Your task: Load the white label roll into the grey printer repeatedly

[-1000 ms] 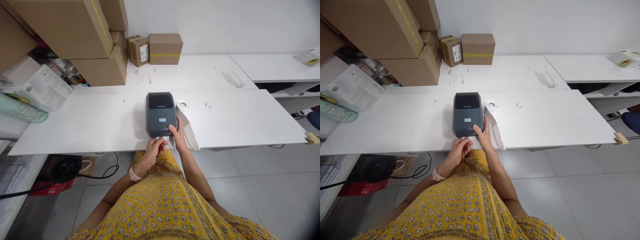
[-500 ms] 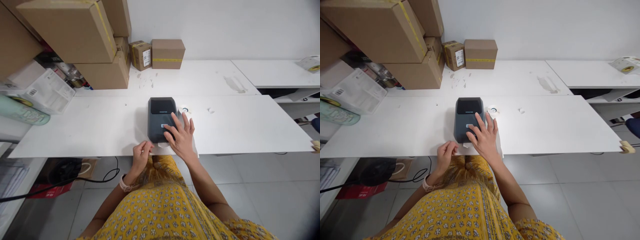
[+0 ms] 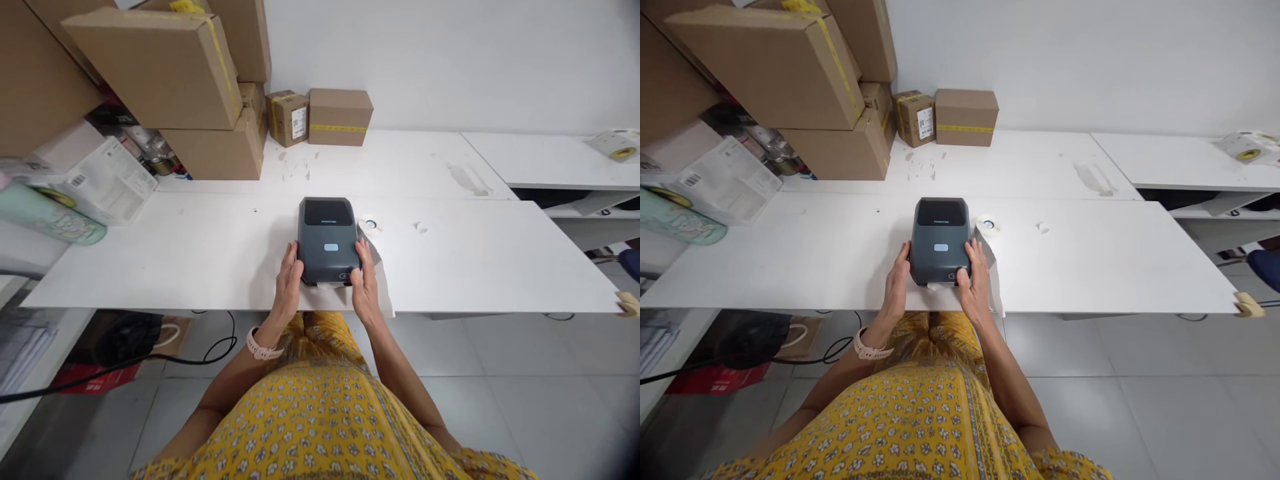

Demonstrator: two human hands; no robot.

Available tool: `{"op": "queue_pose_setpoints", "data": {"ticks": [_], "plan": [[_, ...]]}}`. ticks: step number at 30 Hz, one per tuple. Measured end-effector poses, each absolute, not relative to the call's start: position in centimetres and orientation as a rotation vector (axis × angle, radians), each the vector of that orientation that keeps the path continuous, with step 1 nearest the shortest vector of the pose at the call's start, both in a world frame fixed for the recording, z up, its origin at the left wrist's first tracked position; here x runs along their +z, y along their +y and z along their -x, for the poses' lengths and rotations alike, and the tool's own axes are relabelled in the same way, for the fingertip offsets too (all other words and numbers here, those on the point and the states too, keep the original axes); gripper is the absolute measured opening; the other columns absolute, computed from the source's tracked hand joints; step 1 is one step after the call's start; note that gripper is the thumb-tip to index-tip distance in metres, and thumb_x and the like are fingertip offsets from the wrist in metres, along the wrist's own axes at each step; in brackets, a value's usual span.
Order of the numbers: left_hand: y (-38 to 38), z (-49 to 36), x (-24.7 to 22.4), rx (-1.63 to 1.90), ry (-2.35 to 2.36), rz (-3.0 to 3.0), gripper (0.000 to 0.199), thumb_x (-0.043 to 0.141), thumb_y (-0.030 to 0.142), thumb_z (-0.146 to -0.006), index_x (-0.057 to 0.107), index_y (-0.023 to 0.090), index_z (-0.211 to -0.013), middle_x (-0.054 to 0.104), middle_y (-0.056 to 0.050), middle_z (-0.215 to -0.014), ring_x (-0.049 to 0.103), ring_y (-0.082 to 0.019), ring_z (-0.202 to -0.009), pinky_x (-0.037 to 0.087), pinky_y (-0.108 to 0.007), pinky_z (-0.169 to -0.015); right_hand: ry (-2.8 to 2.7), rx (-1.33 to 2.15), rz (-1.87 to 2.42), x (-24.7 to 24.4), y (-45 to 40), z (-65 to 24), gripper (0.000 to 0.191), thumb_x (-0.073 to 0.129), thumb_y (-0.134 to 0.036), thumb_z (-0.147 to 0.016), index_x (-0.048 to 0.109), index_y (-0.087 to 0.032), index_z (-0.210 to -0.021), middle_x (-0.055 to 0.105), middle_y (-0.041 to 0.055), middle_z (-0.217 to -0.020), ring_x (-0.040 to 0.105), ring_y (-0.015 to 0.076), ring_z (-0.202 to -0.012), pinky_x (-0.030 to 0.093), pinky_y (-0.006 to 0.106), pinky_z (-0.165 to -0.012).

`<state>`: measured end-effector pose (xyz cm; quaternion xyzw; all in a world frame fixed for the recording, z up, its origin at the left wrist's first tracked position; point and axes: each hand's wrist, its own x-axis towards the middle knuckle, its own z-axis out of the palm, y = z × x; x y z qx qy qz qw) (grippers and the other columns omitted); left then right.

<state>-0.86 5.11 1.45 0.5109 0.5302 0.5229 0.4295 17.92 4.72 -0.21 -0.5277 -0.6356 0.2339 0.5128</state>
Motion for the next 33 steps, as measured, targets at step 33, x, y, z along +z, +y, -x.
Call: {"op": "queue_pose_setpoints", "data": {"ticks": [33], "plan": [[14.1, 0.5, 2.8, 0.936, 1.777, -1.586, 0.075, 0.056, 0.017, -0.084, 0.033, 0.016, -0.155, 0.064, -0.014, -0.137, 0.062, -0.030, -0.124, 0.048, -0.044, -0.107, -3.175, 0.368, 1.278, 7.6, 19.1, -14.9, 0.041, 0.043, -0.013, -0.096, 0.070, -0.013, -0.126, 0.077, 0.0163, -0.113, 0.068, 0.0267, -0.119, 0.013, 0.049, -0.127]]}}
